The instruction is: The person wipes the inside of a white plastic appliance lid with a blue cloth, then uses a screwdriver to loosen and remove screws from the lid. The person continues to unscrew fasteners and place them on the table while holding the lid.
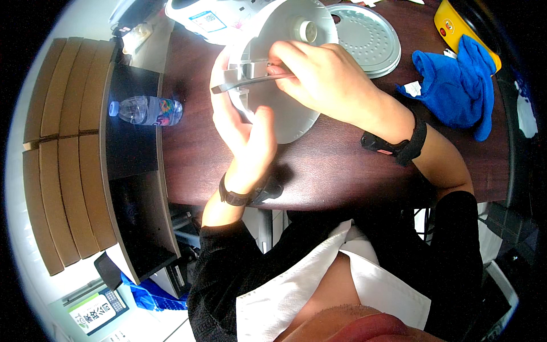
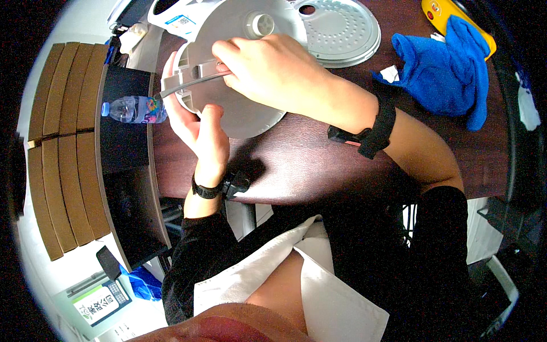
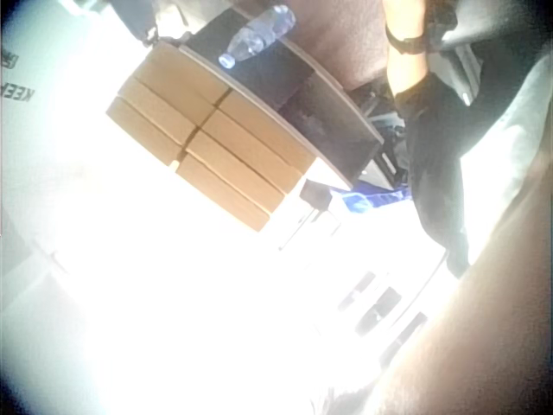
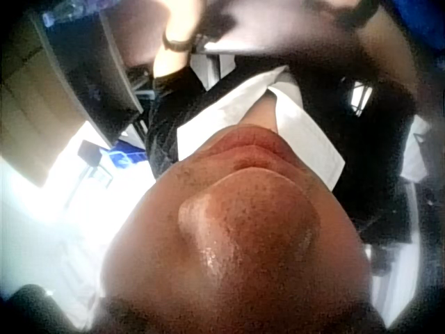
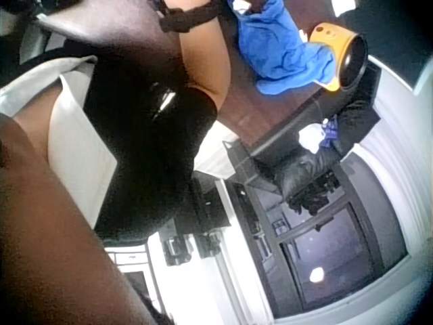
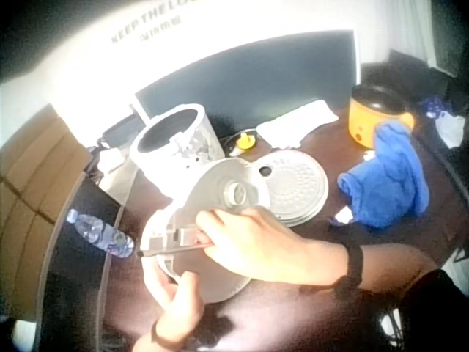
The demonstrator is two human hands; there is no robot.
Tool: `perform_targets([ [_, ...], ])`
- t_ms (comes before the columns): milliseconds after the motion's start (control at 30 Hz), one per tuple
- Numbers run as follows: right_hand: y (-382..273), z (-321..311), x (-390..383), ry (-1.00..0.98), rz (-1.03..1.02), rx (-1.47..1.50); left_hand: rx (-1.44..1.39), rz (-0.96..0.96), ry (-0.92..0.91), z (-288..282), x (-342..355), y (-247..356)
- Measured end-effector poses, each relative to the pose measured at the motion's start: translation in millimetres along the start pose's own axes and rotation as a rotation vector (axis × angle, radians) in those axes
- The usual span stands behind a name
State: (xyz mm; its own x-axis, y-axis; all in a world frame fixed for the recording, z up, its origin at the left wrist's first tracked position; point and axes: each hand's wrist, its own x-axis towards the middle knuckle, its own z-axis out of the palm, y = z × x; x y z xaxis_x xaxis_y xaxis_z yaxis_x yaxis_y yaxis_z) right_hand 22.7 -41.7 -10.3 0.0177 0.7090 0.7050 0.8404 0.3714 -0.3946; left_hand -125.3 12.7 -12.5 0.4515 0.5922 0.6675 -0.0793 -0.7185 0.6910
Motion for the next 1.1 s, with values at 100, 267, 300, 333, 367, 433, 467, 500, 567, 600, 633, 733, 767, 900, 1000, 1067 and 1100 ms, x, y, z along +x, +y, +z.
perform_targets([
  [100,-1,-3,-1,-0.042,0.006,-0.036,-0.003,-0.003,-0.003,0,0,0],
  [267,-1,-5,1,-0.053,-0.011,-0.032,-0.064,-0.034,0.015,1,0,1],
  [300,-1,-6,1,-0.045,-0.01,-0.028,-0.075,-0.038,0.012,1,0,1],
  [333,0,-6,1,-0.037,-0.01,-0.024,-0.086,-0.043,0.009,1,1,2],
  [367,-1,-7,1,-0.016,-0.005,-0.01,-0.097,-0.047,0.008,1,1,3],
  [433,-1,-12,1,0.026,0.008,0.016,-0.09,-0.05,-0.004,0,2,4],
  [467,0,-15,1,-0.009,0.056,0.052,-0.089,-0.055,-0.004,0,2,4],
  [500,2,-20,-1,-0.044,0.105,0.088,-0.085,-0.064,0.001,0,2,5],
  [567,6,-34,-6,-0.08,0.192,0.142,-0.089,-0.089,0.016,-1,3,5],
  [600,8,-42,-11,-0.103,0.277,0.121,-0.067,-0.094,0.019,-1,3,5],
  [633,12,-50,-17,-0.161,0.323,0.074,-0.068,-0.091,0.026,-3,4,4],
  [733,32,-76,-45,-0.32,0.489,-0.058,-0.087,-0.05,0.043,-4,4,-7],
  [767,42,-81,-58,-0.359,0.534,-0.091,-0.125,-0.046,0.043,-3,4,-9],
  [900,57,-96,-96,-0.472,0.747,-0.072,-0.251,-0.156,0.066,-3,7,-4],
  [1000,64,-98,-112,-0.471,0.835,-0.093,-0.248,-0.239,0.073,-9,8,-11],
  [1067,73,-95,-118,-0.447,0.837,-0.117,-0.257,-0.312,0.09,-13,9,-14],
  [1100,73,-94,-117,-0.441,0.846,-0.125,-0.233,-0.314,0.095,-14,8,-13],
])
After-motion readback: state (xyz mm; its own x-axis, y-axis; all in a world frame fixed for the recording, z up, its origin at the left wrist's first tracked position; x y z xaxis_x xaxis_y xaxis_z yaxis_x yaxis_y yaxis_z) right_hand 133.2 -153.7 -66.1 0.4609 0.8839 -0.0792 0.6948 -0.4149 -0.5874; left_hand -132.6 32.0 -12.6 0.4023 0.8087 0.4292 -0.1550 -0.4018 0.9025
